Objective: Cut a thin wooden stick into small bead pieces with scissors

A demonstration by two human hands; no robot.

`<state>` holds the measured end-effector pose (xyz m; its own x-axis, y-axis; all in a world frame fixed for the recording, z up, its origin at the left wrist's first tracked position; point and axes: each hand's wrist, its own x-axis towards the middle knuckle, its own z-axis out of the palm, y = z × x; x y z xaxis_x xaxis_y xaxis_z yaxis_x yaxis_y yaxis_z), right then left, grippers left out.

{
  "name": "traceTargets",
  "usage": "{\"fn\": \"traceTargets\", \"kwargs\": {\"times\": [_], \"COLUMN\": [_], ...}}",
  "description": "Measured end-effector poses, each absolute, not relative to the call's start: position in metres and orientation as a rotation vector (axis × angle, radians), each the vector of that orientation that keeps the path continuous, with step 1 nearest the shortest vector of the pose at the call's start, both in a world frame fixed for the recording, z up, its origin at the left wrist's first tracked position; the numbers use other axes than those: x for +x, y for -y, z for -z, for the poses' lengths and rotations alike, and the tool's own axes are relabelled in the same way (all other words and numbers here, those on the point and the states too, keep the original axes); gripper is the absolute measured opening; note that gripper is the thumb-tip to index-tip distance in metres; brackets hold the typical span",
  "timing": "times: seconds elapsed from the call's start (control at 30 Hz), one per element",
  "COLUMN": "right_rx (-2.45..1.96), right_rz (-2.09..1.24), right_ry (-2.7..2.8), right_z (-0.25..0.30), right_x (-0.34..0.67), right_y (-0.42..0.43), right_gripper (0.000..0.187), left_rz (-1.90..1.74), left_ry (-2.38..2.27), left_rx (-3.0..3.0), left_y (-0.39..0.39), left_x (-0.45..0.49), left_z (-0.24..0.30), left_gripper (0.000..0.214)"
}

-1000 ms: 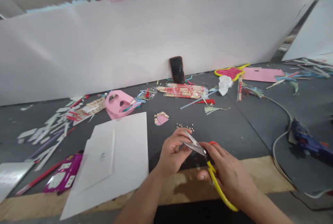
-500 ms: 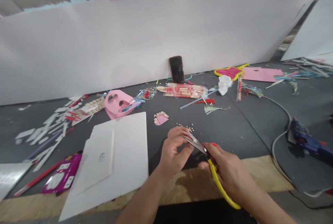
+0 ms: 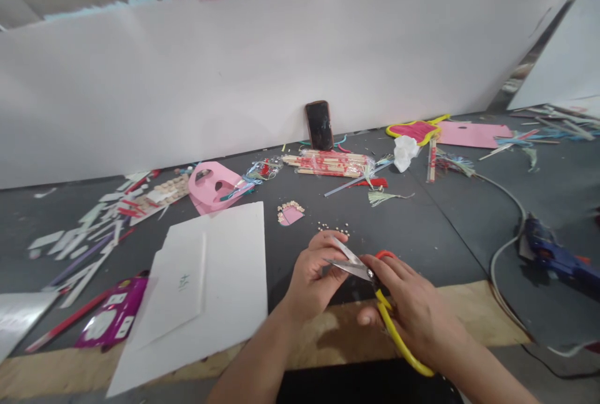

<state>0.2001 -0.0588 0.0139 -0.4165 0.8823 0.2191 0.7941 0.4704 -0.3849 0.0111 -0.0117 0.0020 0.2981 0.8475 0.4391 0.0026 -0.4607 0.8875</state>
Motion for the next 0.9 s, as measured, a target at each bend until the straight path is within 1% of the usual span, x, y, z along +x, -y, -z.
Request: {"fn": "traceTargets", "kwargs": {"times": [0.23, 0.43, 0.57, 0.67, 0.8, 0.9], "right_rx": [-1.403, -1.468, -1.493, -1.493, -1.530, -1.530], "right_rz": [-0.390, -0.451, -0.432, -0.408, -0.362, -0.351], "right_ry": [2.276, 2.224, 2.207, 2.246, 2.293, 2.312], "right_z": [-0.0149, -0.0155, -0.0113, -0.0093, -0.0110, -0.0140], "right_x": [0.1996, 0.1965, 0.1969, 0.1975, 0.1970, 0.1965], "right_y": [0.0599, 0.0600, 0.0608, 0.0625, 0.0631, 0.0621], "right_gripper": [0.036, 0.035, 0.035, 0.039, 0.055, 0.058], "left_rz": [-1.218, -1.286, -1.326, -1.338, -1.340, -1.297], "left_ry": [-0.762, -0.791, -0.847, -0.859, -0.830, -0.815], "left_rx": [1.676, 1.685, 1.747, 1.790, 1.799, 1.817], "left_y": [0.0124, 0.0127, 0.0122, 0.0119, 0.0111, 0.0103], "left_x": [0.0117, 0.0136, 0.0142, 0.0140, 0.0134, 0.0129], "left_z": [0.0007, 0.0027, 0.0034, 0.0015, -0.0026, -0.0043], "left_gripper": [0.018, 0.014, 0.012, 0.015, 0.016, 0.018]}}
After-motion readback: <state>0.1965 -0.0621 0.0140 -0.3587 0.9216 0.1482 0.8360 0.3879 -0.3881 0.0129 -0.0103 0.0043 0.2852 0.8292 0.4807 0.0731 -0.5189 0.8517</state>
